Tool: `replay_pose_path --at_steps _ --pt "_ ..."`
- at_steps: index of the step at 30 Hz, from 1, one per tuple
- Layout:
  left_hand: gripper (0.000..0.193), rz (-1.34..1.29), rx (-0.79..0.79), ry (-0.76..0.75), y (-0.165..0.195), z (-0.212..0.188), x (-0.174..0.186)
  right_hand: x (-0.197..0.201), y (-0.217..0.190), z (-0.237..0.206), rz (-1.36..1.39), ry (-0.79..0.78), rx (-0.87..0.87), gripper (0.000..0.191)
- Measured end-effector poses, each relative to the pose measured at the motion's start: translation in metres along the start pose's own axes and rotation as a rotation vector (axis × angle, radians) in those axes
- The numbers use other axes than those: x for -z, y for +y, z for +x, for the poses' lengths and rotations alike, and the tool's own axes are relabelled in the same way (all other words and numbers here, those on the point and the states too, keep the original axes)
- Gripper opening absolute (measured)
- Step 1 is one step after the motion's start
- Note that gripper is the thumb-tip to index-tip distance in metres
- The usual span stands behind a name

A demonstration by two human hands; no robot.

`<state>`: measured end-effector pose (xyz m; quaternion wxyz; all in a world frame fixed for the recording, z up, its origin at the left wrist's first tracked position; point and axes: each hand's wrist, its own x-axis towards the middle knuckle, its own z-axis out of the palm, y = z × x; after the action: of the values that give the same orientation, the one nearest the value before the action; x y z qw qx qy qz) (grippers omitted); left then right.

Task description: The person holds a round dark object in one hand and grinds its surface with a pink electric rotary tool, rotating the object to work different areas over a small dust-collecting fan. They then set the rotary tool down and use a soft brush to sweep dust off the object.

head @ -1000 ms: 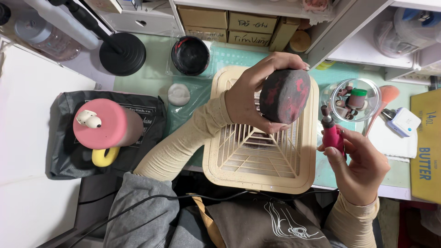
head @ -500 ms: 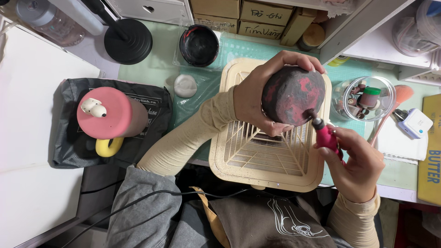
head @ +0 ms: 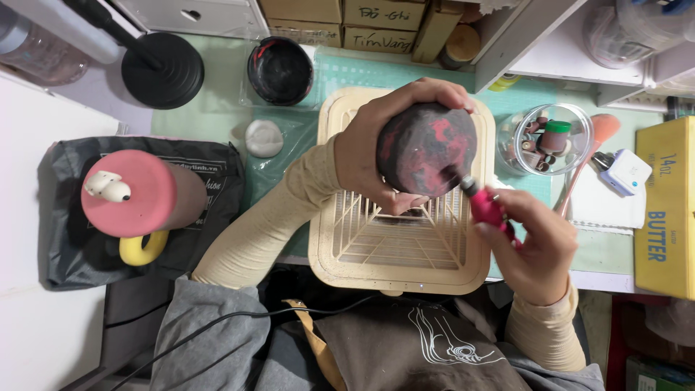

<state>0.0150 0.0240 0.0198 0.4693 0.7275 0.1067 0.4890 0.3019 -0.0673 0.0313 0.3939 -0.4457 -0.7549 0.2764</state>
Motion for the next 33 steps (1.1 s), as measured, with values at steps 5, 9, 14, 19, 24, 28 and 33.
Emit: replay_pose_path --at_steps 5,9,14,19,24,28,33 --pt "0.083 0.002 0.004 -0.018 0.003 0.0 0.0 0.0 -0.004 0.002 -0.027 -0.009 -0.008 0.037" --pt "0.084 0.016 0.019 -0.014 0.004 0.0 0.0 0.001 -0.005 0.003 -0.047 -0.042 0.019 0.037" --pt "0.085 0.024 0.017 -0.022 0.005 0.0 0.001 0.0 -0.005 0.002 -0.025 -0.004 -0.011 0.037" --pt "0.084 0.039 0.028 -0.02 0.006 0.0 0.001 0.003 -0.003 0.004 -0.013 -0.084 0.05 0.036" --pt "0.084 0.013 0.034 -0.009 0.006 -0.001 0.0 0.002 0.002 0.003 -0.02 -0.057 0.034 0.037" --pt "0.083 0.013 0.036 -0.006 0.006 -0.001 0.001 0.001 0.006 0.002 0.045 -0.006 -0.019 0.036" --pt "0.083 0.026 0.027 -0.005 0.005 -0.001 0.001 0.004 0.008 0.004 0.028 -0.081 0.037 0.037"
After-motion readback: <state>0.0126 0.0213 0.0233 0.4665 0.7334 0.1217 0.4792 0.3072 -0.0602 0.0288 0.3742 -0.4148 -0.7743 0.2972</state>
